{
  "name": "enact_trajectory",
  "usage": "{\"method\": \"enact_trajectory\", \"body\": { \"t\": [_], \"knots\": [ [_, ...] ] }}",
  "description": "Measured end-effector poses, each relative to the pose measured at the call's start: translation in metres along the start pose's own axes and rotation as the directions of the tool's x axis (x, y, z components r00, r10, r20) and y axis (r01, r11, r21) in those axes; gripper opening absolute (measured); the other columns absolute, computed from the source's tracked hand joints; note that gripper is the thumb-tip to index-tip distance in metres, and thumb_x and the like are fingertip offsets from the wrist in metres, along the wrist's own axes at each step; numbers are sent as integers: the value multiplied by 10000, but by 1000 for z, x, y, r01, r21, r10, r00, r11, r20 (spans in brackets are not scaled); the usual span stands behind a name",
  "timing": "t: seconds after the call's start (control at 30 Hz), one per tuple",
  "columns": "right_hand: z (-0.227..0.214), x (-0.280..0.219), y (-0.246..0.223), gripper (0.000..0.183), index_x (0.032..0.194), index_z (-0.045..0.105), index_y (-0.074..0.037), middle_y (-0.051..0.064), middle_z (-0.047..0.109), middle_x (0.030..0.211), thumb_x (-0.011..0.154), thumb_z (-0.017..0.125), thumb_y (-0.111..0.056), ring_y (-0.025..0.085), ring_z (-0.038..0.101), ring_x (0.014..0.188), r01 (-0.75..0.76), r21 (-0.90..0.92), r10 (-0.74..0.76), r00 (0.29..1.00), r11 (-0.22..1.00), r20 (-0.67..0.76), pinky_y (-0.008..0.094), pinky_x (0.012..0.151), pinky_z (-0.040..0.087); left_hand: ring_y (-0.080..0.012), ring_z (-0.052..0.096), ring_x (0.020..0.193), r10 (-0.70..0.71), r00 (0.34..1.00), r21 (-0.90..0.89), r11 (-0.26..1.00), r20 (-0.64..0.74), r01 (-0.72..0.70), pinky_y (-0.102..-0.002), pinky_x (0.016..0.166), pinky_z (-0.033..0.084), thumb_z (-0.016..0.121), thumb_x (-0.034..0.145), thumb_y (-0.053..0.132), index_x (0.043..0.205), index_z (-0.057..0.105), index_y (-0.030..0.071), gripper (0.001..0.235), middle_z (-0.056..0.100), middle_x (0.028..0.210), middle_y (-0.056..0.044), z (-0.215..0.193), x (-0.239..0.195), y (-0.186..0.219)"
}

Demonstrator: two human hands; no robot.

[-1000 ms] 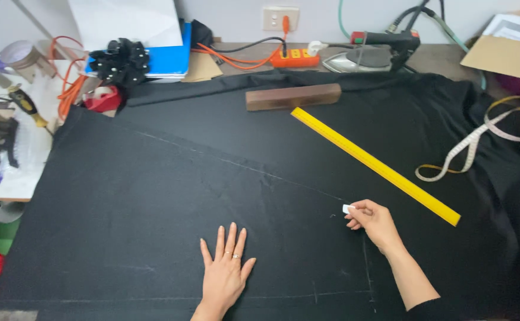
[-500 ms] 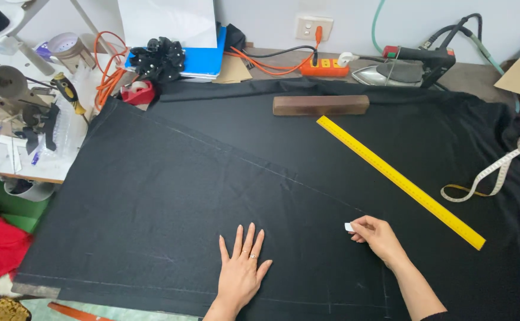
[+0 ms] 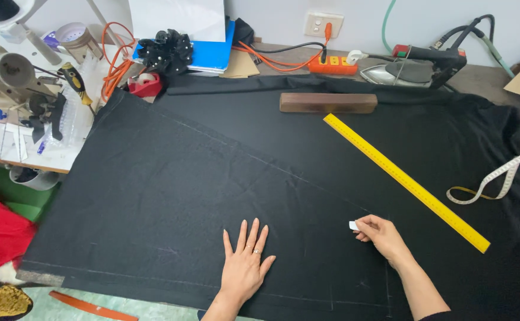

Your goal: Measuring, marking, and cutting fabric on a workbench using a ruler, chalk, and scissors

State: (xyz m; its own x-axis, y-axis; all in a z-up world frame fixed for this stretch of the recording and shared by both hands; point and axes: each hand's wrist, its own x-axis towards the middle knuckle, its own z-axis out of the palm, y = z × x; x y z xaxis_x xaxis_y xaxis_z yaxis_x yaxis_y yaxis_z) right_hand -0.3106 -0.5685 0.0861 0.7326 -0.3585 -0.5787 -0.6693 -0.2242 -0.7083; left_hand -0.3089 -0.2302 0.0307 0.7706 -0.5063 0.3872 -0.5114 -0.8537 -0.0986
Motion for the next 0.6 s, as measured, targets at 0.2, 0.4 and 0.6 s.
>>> {"method": "enact_trajectory", "body": {
  "t": [0.2, 0.4, 0.6],
  "knots": [
    [-2, 29, 36, 176, 981, 708, 16, 165, 693, 801, 930, 613, -124, 190, 609, 717, 80, 73, -81, 997, 994, 6, 290, 693, 465, -289, 177, 1468, 4, 1000, -74, 997, 18, -3, -622, 1108, 149, 412, 918, 590, 1508, 272, 190, 726, 240, 1581, -39, 0, 0, -1],
    [1, 0, 1, 202, 1024, 716, 7, 155, 704, 881, 948, 593, -134, 198, 627, 770, 5, 34, -5, 1000, 999, -10, 303, 740, 485, -283, 164, 1474, 2, 1000, -50, 999, 15, -1, -609, 1118, 142, 414, 913, 596, 1513, 259, 193, 739, 222, 1590, -34, 0, -1, -1],
    [0, 12, 15, 179, 1002, 709, 6, 145, 694, 861, 936, 601, -121, 189, 617, 748, 35, 51, -35, 999, 998, 3, 295, 715, 473, -271, 148, 1484, 4, 1000, -10, 1000, 15, -4, -597, 1126, 137, 405, 902, 620, 1522, 234, 212, 762, 201, 1599, -17, 1, -1, -1]
  ]
}}
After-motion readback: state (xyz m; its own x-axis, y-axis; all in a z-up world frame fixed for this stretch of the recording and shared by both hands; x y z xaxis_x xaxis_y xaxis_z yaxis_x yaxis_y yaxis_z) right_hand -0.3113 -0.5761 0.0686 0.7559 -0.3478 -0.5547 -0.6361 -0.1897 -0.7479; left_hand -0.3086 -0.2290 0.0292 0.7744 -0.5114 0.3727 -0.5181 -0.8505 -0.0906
